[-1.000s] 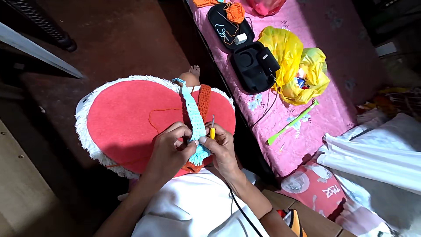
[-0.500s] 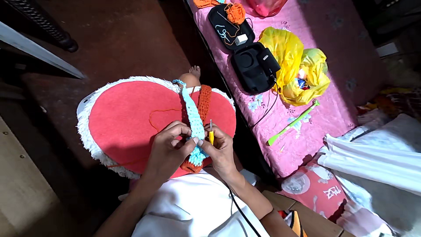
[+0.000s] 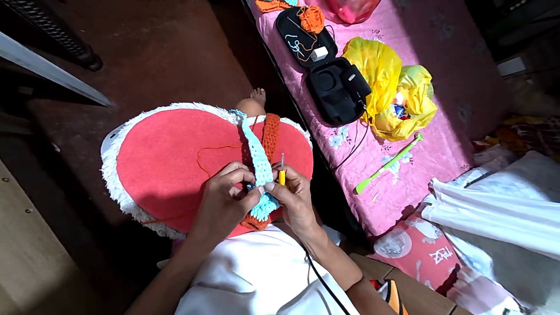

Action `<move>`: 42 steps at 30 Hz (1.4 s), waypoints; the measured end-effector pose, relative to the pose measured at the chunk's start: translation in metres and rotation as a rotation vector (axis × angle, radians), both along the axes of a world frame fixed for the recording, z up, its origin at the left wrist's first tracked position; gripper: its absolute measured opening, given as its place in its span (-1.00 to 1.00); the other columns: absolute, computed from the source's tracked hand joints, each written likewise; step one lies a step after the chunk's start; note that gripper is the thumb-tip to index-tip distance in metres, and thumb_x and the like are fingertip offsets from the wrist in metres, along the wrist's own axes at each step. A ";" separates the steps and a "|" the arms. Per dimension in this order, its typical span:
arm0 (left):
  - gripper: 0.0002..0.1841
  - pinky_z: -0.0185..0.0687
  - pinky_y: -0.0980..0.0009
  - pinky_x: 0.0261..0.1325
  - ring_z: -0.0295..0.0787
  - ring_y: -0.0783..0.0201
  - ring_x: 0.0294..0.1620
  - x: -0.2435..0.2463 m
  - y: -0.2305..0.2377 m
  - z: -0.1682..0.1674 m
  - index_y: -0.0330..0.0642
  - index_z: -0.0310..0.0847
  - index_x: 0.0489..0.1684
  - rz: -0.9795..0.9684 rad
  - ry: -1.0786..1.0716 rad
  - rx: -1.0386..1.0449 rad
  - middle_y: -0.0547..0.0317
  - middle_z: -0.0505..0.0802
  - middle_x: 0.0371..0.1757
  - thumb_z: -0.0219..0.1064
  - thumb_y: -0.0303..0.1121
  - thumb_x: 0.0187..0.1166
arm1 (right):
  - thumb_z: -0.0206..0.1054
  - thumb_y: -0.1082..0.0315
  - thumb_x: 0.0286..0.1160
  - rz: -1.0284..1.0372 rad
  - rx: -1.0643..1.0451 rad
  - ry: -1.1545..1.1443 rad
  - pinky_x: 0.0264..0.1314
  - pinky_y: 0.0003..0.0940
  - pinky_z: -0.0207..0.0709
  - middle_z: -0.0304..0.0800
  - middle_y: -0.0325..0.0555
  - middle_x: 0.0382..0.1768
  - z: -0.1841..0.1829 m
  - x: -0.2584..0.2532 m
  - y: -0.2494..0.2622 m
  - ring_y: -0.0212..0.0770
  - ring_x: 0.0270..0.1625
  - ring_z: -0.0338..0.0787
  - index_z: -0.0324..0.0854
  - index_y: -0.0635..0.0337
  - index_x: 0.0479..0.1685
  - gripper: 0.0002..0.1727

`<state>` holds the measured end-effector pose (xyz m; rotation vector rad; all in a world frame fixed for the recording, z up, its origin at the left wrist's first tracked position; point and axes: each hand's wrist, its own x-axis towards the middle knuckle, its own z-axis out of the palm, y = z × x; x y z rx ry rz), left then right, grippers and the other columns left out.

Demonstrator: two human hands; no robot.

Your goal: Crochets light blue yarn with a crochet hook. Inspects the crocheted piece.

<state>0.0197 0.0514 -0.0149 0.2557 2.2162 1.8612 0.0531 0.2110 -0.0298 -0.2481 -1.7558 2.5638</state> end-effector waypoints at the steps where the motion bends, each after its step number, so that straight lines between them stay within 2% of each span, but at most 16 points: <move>1: -0.98 0.66 0.74 -0.43 0.71 0.66 -0.39 0.000 0.000 0.000 -0.11 0.73 -0.41 0.004 -0.006 0.011 0.35 0.79 -0.14 0.44 -0.41 0.33 | 0.35 0.54 0.38 -0.005 0.004 0.003 -0.31 -0.60 0.59 0.72 -0.25 -0.37 0.000 0.000 0.000 -0.51 -0.37 0.68 0.68 0.28 -0.26 -0.95; 5: -0.88 0.79 0.62 -0.29 0.82 0.51 -0.22 -0.001 -0.002 0.000 -0.08 0.74 -0.19 0.004 -0.067 0.072 0.34 0.82 -0.09 0.45 -0.36 0.38 | 0.35 0.57 0.33 -0.020 0.056 0.027 -0.23 -0.58 0.66 0.74 -0.21 -0.29 -0.001 0.001 -0.002 -0.50 -0.29 0.72 0.70 0.31 -0.27 -0.93; 18: -0.99 0.79 0.64 -0.23 0.79 0.56 -0.20 -0.001 0.000 0.001 -0.09 0.72 -0.38 0.034 -0.040 0.060 0.34 0.78 -0.12 0.43 -0.41 0.37 | 0.37 0.60 0.29 -0.046 0.162 0.085 -0.19 -0.67 0.61 0.70 -0.21 -0.24 -0.003 0.003 -0.007 -0.53 -0.22 0.68 0.69 0.33 -0.35 -0.96; 22: -0.96 0.72 0.70 -0.31 0.75 0.61 -0.28 0.000 0.000 0.000 -0.08 0.71 -0.44 0.009 -0.027 0.009 0.35 0.77 -0.15 0.41 -0.39 0.37 | 0.32 0.55 0.37 0.001 0.092 0.077 -0.22 -0.63 0.62 0.71 -0.27 -0.25 -0.003 0.004 -0.002 -0.55 -0.26 0.69 0.65 0.28 -0.23 -0.93; 24: -0.94 0.69 0.74 -0.37 0.72 0.66 -0.34 0.000 0.001 0.000 -0.09 0.71 -0.45 -0.003 -0.013 -0.026 0.36 0.77 -0.15 0.41 -0.36 0.37 | 0.30 0.49 0.44 0.022 0.043 0.054 -0.33 -0.64 0.53 0.70 -0.31 -0.35 -0.003 0.002 0.001 -0.56 -0.37 0.64 0.65 0.24 -0.19 -0.93; 26: -0.93 0.68 0.75 -0.37 0.71 0.67 -0.34 0.000 0.001 -0.001 -0.09 0.72 -0.46 -0.007 0.000 -0.041 0.36 0.77 -0.15 0.41 -0.35 0.36 | 0.31 0.48 0.44 0.026 0.024 0.032 -0.39 -0.64 0.50 0.70 -0.29 -0.38 -0.002 0.001 0.002 -0.55 -0.41 0.62 0.67 0.26 -0.21 -0.93; 33: -0.92 0.64 0.79 -0.39 0.68 0.71 -0.37 0.001 0.001 -0.001 -0.11 0.72 -0.49 -0.006 0.027 -0.067 0.35 0.76 -0.16 0.41 -0.35 0.34 | 0.35 0.52 0.37 0.001 0.035 0.019 -0.31 -0.62 0.58 0.71 -0.23 -0.30 -0.002 0.001 0.000 -0.52 -0.35 0.67 0.69 0.30 -0.27 -0.95; 35: -0.94 0.64 0.77 -0.41 0.69 0.69 -0.38 0.001 0.001 -0.001 -0.10 0.74 -0.44 0.004 0.016 -0.058 0.35 0.78 -0.14 0.42 -0.35 0.34 | 0.36 0.53 0.36 -0.012 0.030 0.020 -0.33 -0.63 0.58 0.72 -0.22 -0.30 -0.002 0.001 0.000 -0.53 -0.36 0.67 0.70 0.30 -0.30 -0.96; 38: -0.85 0.77 0.65 -0.36 0.81 0.55 -0.29 0.000 -0.001 0.000 -0.10 0.72 -0.17 0.007 -0.053 0.040 0.34 0.82 -0.09 0.44 -0.41 0.35 | 0.35 0.56 0.33 -0.025 0.050 0.039 -0.28 -0.61 0.62 0.73 -0.21 -0.28 -0.002 0.001 -0.002 -0.52 -0.32 0.69 0.70 0.32 -0.30 -0.95; 42: -0.88 0.80 0.59 -0.23 0.82 0.47 -0.18 -0.001 -0.002 -0.001 -0.12 0.74 -0.18 0.015 -0.063 0.105 0.31 0.82 -0.09 0.41 -0.41 0.40 | 0.34 0.60 0.32 -0.039 0.115 0.090 -0.22 -0.63 0.64 0.71 -0.21 -0.25 -0.004 0.002 -0.005 -0.52 -0.26 0.70 0.69 0.32 -0.33 -0.95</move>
